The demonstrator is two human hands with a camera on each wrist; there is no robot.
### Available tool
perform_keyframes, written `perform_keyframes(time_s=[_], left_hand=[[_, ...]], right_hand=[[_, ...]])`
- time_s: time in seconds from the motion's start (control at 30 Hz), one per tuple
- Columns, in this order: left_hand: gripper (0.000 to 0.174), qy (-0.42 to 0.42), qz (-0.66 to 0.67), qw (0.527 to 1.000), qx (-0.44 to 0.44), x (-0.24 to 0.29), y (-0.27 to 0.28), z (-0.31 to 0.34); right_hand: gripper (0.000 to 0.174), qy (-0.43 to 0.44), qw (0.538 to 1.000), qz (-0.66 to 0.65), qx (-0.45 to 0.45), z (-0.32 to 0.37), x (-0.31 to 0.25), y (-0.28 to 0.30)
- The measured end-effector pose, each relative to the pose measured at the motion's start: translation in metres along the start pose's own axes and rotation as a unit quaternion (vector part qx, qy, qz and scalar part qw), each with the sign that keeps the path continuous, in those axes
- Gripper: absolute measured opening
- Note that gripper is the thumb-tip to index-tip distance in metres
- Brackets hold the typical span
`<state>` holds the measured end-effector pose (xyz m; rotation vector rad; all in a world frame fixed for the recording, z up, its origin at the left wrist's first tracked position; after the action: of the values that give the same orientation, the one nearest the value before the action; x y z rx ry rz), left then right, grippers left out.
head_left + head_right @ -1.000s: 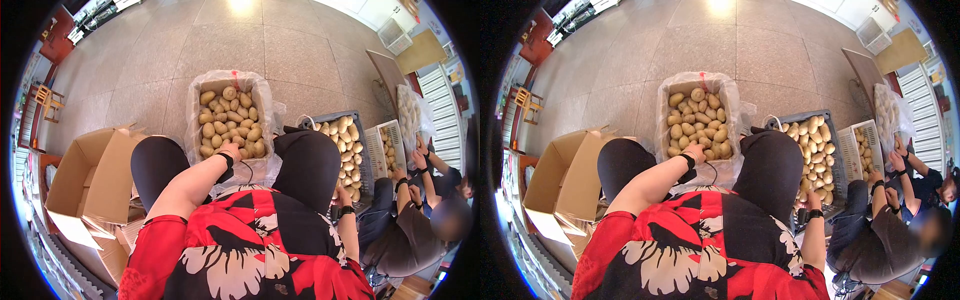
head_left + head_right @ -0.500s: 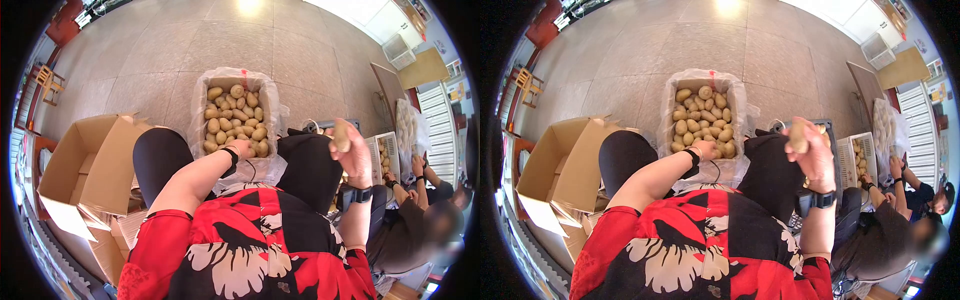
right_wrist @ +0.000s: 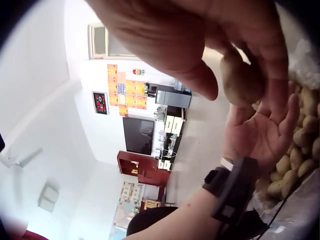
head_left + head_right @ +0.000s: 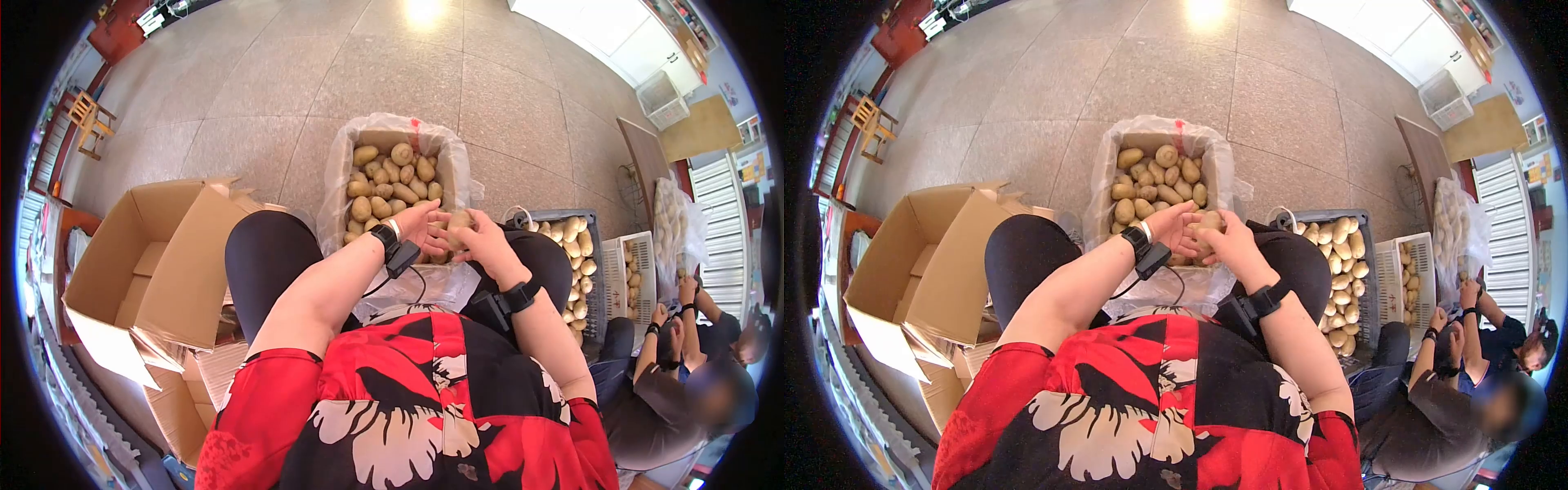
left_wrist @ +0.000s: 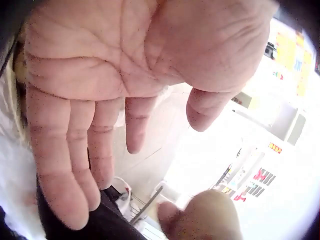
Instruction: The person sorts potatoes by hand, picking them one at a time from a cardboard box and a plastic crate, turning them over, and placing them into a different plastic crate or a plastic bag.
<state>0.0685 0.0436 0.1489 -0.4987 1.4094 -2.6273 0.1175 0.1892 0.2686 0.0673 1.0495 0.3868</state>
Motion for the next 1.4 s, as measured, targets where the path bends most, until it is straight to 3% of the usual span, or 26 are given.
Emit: perform_keyframes(time_s=[0.07,0.1,0.13,0.2,0.23,0.27,0.33,0.4,0.47,0.5,0.57,0.6,0.67,0.7,0.93,1.03,1.07,1.23,1.3,1.33,1.4], left_hand=[[0.057,0.008,0.077,0.992,-0.102,0.0,-0.013,0.006],[0.052,0.014,0.08,0.99,-0.113,-0.002,-0.012,0.003],[0.052,0.014,0.079,0.99,-0.112,-0.006,0.0,-0.005],[0.045,-0.009,0.066,0.997,-0.037,-0.013,0.026,-0.016],[0.036,-0.039,0.112,0.992,0.03,-0.015,0.032,-0.015],[0.036,-0.038,0.11,0.993,0.033,-0.014,0.043,-0.021],[0.029,-0.152,0.219,0.943,0.197,-0.008,0.087,-0.036],[0.027,-0.189,0.257,0.924,0.21,0.004,0.107,-0.03],[0.028,-0.267,0.342,0.876,0.211,0.02,0.124,-0.025],[0.028,-0.268,0.339,0.877,0.209,0.027,0.128,-0.023],[0.028,-0.377,0.352,0.84,0.169,0.043,0.127,-0.015],[0.028,-0.377,0.351,0.84,0.17,0.047,0.123,-0.012],[0.035,-0.448,0.308,0.823,0.164,0.057,0.108,-0.001],[0.047,-0.458,0.295,0.827,0.137,0.059,0.102,0.003],[0.052,-0.418,0.212,0.868,0.165,0.047,0.093,0.001],[0.048,-0.317,0.173,0.913,0.19,0.036,0.1,-0.012],[0.048,-0.318,0.171,0.913,0.19,0.034,0.098,-0.014],[0.04,-0.15,0.025,0.938,0.313,0.008,0.092,-0.019],[0.038,-0.094,-0.01,0.946,0.311,0.001,0.111,-0.028],[0.036,-0.067,-0.018,0.953,0.294,-0.001,0.115,-0.035],[0.033,-0.091,-0.104,0.918,0.371,-0.005,0.059,-0.01]], right_hand=[[0.064,0.005,0.992,0.125,0.027,-0.001,0.0,-0.003],[0.058,0.039,0.971,0.229,0.061,-0.002,0.0,-0.003],[0.058,0.04,0.971,0.228,0.062,-0.001,0.001,-0.004],[0.048,0.125,0.92,0.367,0.061,0.003,-0.006,-0.008],[0.046,0.128,0.91,0.387,0.069,0.009,-0.01,-0.01],[0.046,0.13,0.911,0.384,0.069,0.009,-0.007,-0.01],[0.041,0.145,0.894,0.424,-0.01,0.007,0.002,-0.015],[0.038,0.153,0.893,0.421,-0.03,0.015,-0.007,-0.018],[0.038,0.15,0.877,0.449,-0.078,0.016,-0.009,-0.021],[0.037,0.141,0.876,0.454,-0.079,0.016,-0.01,-0.021],[0.037,0.137,0.875,0.458,-0.077,0.017,-0.013,-0.021],[0.037,0.133,0.873,0.462,-0.077,0.017,-0.014,-0.021],[0.036,0.14,0.872,0.463,-0.08,0.016,-0.012,-0.021],[0.036,0.146,0.869,0.465,-0.083,0.016,-0.011,-0.021],[0.036,0.16,0.865,0.468,-0.08,0.017,-0.011,-0.022],[0.036,0.154,0.863,0.475,-0.084,0.018,-0.012,-0.022],[0.036,0.158,0.862,0.475,-0.083,0.018,-0.013,-0.022],[0.035,0.166,0.863,0.473,-0.059,0.023,-0.015,-0.017],[0.033,0.277,0.884,0.377,-0.02,0.032,-0.024,-0.01],[0.033,0.262,0.89,0.373,0.003,0.036,-0.026,-0.001],[0.032,0.291,0.929,0.223,0.047,0.051,-0.039,0.022]])
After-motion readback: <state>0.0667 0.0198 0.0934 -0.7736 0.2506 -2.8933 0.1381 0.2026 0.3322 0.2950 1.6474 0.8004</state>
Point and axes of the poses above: each hand's wrist, its own z-axis away from the middle knuckle, its own y-axis out of the back of the hand, x = y × z, the point moved 3 cm from there along -z, towards the middle knuckle, and after that the axes turned 14 degrees about z, right-handed, at the moved point
